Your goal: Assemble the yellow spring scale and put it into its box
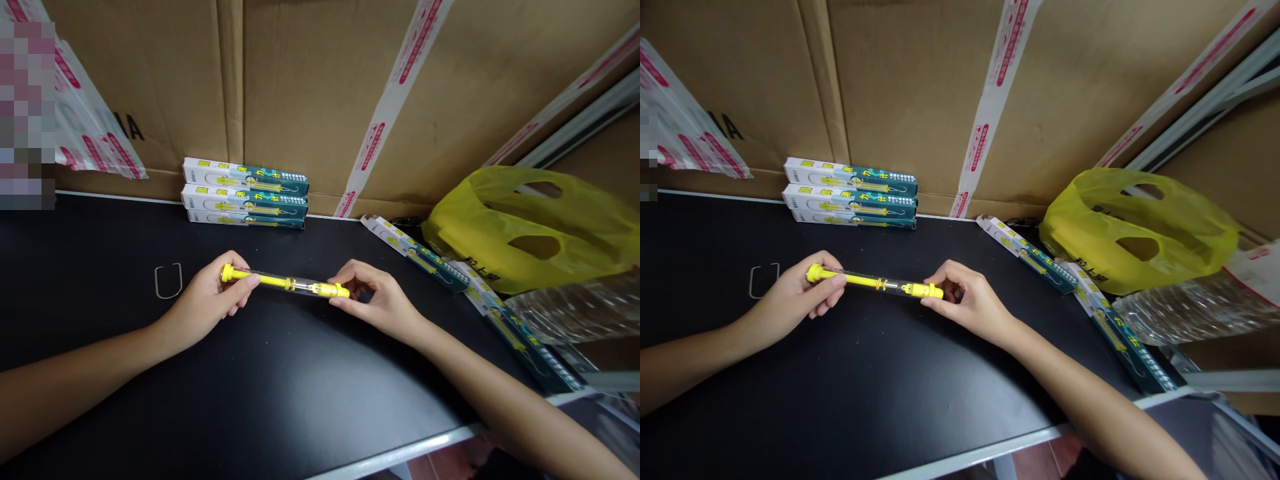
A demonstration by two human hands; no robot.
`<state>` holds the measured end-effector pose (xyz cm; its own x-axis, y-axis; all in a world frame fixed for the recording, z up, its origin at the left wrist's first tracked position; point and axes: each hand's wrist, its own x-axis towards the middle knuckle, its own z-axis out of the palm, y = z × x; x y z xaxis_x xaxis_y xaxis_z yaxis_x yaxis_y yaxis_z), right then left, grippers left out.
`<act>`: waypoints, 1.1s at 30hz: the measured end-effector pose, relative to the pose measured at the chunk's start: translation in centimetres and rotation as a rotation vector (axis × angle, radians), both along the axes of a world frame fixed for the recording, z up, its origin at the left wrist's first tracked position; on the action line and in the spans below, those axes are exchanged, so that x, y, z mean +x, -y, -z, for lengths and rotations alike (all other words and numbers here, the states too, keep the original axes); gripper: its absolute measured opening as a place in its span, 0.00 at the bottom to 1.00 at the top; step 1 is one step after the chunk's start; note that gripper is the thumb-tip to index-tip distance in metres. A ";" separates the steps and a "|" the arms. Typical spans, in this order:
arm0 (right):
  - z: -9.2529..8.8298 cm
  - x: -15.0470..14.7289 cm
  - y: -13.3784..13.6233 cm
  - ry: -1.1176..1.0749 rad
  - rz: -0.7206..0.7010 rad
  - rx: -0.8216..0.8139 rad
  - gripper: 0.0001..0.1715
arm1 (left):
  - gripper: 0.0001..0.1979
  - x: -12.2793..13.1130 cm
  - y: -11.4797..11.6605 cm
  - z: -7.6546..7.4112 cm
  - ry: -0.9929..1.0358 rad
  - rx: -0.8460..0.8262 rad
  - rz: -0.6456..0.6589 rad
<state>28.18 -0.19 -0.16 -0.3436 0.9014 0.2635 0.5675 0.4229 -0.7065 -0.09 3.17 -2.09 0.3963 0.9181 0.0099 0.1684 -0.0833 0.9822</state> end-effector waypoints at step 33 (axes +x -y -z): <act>0.4 0.1 0.1 0.035 0.027 -0.059 0.14 | 0.11 0.2 0.1 -0.2 -0.008 -0.005 -0.014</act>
<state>28.24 -0.27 -0.51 -0.3274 0.9240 0.1977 0.6026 0.3653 -0.7095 0.09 3.05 -1.89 0.3831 0.9237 0.0025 0.1770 -0.0761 0.9813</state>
